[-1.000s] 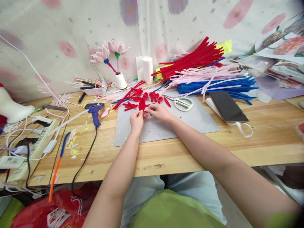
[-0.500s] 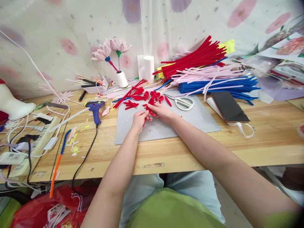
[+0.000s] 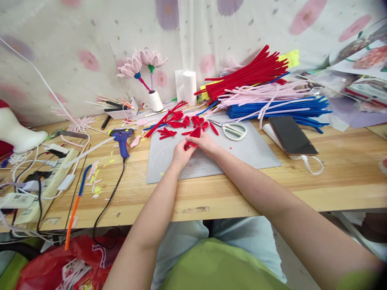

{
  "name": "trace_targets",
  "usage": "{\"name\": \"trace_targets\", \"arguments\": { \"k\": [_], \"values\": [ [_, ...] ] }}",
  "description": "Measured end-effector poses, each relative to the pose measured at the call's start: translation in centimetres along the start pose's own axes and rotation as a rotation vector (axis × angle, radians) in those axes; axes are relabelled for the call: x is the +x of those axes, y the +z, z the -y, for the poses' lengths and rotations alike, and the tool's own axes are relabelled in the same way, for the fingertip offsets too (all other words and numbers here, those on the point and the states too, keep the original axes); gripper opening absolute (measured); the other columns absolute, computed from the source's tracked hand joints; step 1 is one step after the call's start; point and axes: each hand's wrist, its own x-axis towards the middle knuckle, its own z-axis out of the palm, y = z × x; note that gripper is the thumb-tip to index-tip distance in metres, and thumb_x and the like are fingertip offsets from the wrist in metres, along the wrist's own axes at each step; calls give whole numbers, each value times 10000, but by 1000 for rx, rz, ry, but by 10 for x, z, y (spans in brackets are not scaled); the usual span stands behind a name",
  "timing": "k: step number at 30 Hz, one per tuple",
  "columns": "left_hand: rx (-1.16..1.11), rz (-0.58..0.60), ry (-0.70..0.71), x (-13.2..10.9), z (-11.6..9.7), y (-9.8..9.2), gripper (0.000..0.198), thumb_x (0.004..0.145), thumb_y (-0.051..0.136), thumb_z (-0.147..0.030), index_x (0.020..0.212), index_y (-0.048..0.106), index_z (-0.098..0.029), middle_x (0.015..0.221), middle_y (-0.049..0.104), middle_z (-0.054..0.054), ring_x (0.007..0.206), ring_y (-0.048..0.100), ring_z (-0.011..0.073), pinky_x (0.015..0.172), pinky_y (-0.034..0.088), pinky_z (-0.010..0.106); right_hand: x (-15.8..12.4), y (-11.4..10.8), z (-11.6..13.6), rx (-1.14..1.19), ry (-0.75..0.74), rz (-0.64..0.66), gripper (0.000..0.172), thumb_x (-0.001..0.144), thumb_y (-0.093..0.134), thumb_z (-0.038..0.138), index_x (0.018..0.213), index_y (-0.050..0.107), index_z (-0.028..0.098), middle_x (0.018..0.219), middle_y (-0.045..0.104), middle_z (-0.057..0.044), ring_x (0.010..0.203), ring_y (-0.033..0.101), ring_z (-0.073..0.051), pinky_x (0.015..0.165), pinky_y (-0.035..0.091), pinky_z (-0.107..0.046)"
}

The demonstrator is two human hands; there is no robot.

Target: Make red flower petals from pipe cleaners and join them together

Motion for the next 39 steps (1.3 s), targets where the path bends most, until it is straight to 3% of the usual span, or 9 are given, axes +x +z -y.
{"name": "trace_targets", "arguments": {
  "k": [5, 11, 15, 19, 22, 25, 33, 39],
  "values": [
    [105, -126, 64, 0, 2, -3, 68, 651, 651, -203, 641, 589, -179, 603, 551, -2, 672, 547, 141, 677, 443, 253, 2, 0, -3, -1, -16, -25, 330, 537, 723, 385, 614, 506, 148, 550, 509, 30, 518, 429, -73, 499, 341, -226],
    [335, -224, 258, -5, -5, -2, 68, 719, 598, -229, 771, 626, -195, 795, 621, 42, 772, 547, 157, 750, 408, 250, 0, 4, 2, 24, -4, -56, 349, 604, 688, 389, 550, 420, 171, 448, 402, 59, 414, 321, -43, 414, 237, -217],
    [378, -306, 266, -6, -5, 2, 122, 761, 552, -244, 841, 626, -190, 859, 630, 58, 795, 555, 163, 762, 402, 254, 1, 9, 1, 66, -34, -85, 369, 614, 681, 405, 521, 412, 170, 428, 394, 59, 396, 314, -38, 401, 233, -216],
    [385, -359, 209, -5, -6, 2, 158, 779, 531, -259, 868, 651, -206, 926, 650, 64, 892, 567, 198, 847, 381, 290, 2, 10, -1, 96, -40, -81, 347, 600, 679, 458, 593, 501, 160, 476, 484, 31, 425, 408, -62, 412, 307, -214],
    [364, -339, 162, -3, -7, 1, 166, 786, 521, -256, 849, 669, -215, 906, 665, 59, 909, 571, 210, 879, 368, 305, 2, 8, 0, 105, -52, -88, 360, 574, 692, 477, 634, 532, 160, 494, 512, 22, 435, 433, -71, 413, 336, -216],
    [325, -274, 135, -2, -9, -2, 172, 789, 518, -274, 773, 676, -210, 842, 678, 57, 870, 581, 206, 866, 378, 300, 3, 4, 3, 41, -78, -76, 364, 583, 688, 486, 608, 527, 160, 452, 477, 33, 396, 383, -59, 383, 286, -213],
    [290, -200, 58, 2, -6, -9, 239, 754, 556, -293, 567, 654, -180, 633, 659, 47, 671, 575, 173, 738, 412, 279, 1, -3, 11, -152, -139, 3, 338, 607, 686, 443, 599, 506, 157, 452, 436, 54, 429, 354, -51, 422, 265, -217],
    [-50, -162, -133, 6, -9, -8, 204, 712, 598, -228, 530, 620, -137, 502, 611, 29, 543, 571, 135, 696, 441, 288, -1, -7, 14, -127, -144, 116, 317, 617, 693, 412, 644, 516, 150, 502, 458, 54, 442, 352, -44, 430, 250, -214]
  ]
}}
